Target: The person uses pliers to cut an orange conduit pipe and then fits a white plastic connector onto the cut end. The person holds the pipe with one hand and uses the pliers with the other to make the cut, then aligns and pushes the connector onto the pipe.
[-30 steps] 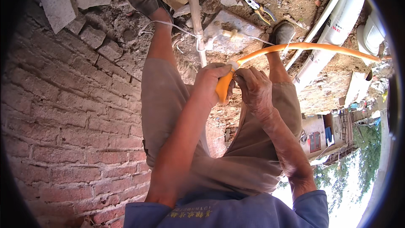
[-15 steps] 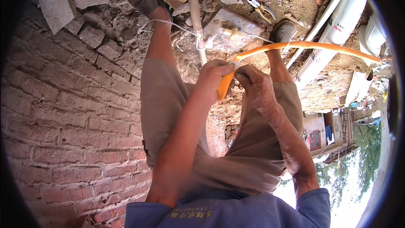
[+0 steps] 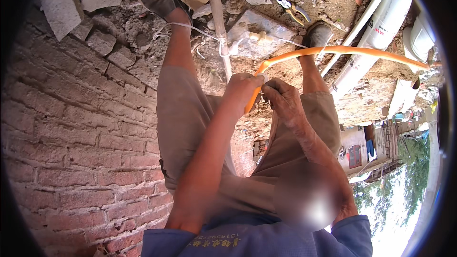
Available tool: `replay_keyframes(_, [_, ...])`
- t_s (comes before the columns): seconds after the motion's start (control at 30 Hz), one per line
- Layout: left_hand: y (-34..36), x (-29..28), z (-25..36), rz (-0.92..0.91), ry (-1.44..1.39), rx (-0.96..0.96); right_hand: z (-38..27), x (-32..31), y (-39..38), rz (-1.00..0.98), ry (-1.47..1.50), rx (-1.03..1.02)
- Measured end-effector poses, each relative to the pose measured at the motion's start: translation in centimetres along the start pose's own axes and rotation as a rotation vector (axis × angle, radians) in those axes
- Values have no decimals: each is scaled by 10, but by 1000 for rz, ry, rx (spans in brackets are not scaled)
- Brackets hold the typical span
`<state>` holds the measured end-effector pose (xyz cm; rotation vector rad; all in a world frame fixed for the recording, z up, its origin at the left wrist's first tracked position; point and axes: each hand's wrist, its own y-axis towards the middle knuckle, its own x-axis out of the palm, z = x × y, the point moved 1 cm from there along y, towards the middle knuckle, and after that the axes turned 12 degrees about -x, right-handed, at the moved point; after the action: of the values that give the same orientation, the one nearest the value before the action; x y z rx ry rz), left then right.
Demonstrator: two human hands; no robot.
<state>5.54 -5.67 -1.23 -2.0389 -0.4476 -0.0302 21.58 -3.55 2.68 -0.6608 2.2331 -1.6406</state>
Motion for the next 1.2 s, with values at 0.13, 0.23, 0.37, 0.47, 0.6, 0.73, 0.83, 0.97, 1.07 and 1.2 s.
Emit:
replay_keyframes(0.13, [9,-5,-7,44,80,40,-4,3,-1,1,68,3])
replay_keyframes(0.23, [16,-6,-11,58,138,78,-4,1,-1,-10,115,24])
replay_keyframes(0.37, [16,-5,-8,-7,9,24,2,-4,3,-25,91,-11])
replay_keyframes(0.47, [20,-8,-13,-107,-153,-39,2,-6,2,-47,116,-15])
replay_keyframes(0.6, [11,-5,-13,-118,-248,-1,1,-4,-1,-45,163,-21])
replay_keyframes(0.73, [8,-3,-9,-112,-231,70,-7,-4,-2,-8,252,34])
replay_keyframes(0.83, [8,-2,-10,-113,-257,96,-8,-5,-3,-7,342,50])
replay_keyframes(0.97, [8,-2,-12,-153,-279,96,-10,-7,-4,-13,439,72])
replay_keyframes(1.07, [6,-1,-11,-162,-280,121,-9,-9,-4,-28,475,75])
replay_keyframes(1.2, [5,-3,-11,-172,-247,144,-6,-9,-4,-26,517,126])
